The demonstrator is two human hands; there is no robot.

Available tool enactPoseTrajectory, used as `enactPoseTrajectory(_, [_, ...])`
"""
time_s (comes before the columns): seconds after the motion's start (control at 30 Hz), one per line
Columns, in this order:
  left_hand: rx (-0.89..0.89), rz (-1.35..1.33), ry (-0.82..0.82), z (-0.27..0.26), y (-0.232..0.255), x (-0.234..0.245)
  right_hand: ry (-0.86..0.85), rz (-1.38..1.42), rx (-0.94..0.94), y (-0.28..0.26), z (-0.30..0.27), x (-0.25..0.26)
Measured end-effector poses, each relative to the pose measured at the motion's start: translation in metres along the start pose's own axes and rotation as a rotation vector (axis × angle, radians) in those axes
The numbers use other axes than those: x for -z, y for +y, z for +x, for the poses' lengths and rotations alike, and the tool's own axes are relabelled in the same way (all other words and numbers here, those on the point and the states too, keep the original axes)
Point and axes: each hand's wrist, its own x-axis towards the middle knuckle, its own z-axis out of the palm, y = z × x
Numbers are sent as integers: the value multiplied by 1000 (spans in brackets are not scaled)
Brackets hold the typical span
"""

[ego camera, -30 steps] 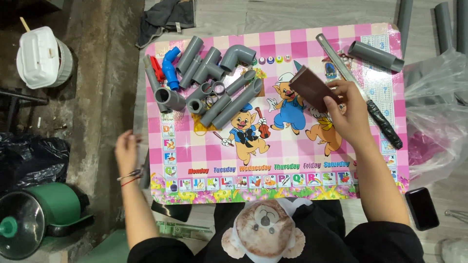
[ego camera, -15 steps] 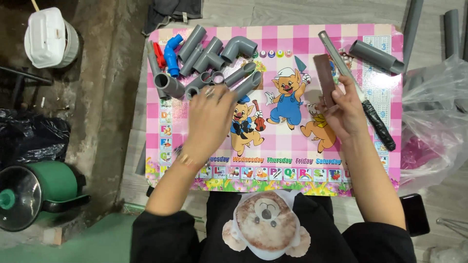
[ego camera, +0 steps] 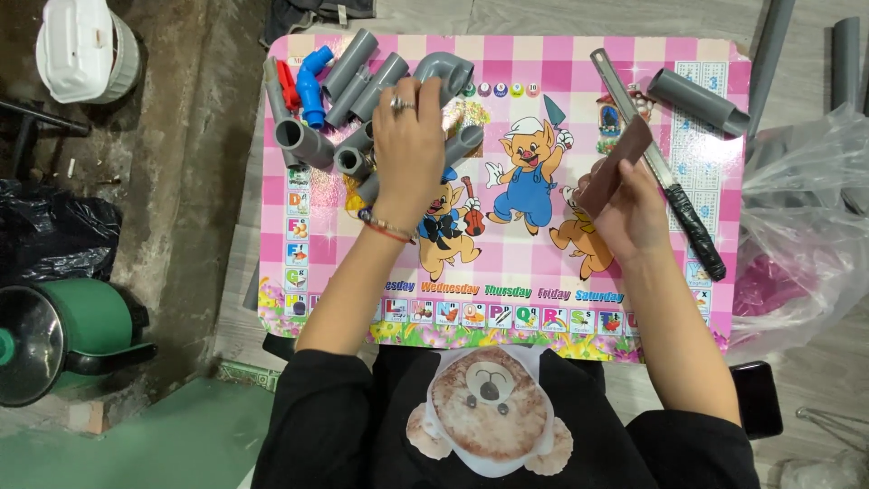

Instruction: The person smooths the cut edge of a gray PVC pipe using a sanding block. They hold the pipe in one hand and rub the sanding block against the rim repeatedly to remove burrs. Other PVC fittings and a metal file are visible on the table.

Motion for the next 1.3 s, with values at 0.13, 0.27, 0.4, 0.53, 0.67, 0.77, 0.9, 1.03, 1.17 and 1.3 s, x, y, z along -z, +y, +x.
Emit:
enactPoseTrajectory(0.13, [38,-457,-110,-23,34,10,-125,-7,43,5,-2,-1])
enactPoseTrajectory(0.27, [79,-1006,-223,-49,52,-2,-312,-120,117,23,13,19])
enactPoseTrajectory(0.4, [135,-1213,-440,-70,51,-13,-384,-136,135,20,9,11])
enactPoseTrajectory(0.53, [248,-1323,-506,-73,55,-9,-250,-337,273,18,-17,-25])
enactPoseTrajectory(0.67, [198,-1164,-450,-72,55,-2,-317,-583,461,17,-15,-21])
enactPoseTrajectory(0.77, [85,-1027,-392,-74,53,-8,-355,-744,537,23,-5,8])
enactPoseTrajectory(0.9, [-121,-864,-288,-82,50,-21,-467,-915,630,30,2,11])
enactPoseTrajectory(1.03, [-211,-914,-295,-74,47,-11,-523,-970,653,9,11,19])
enactPoseTrajectory(1.17, [-280,-856,-294,-77,45,-15,-526,-1051,771,22,8,16])
enactPoseTrajectory(1.3, [-334,-857,-322,-67,44,-2,-610,-1113,904,15,9,8])
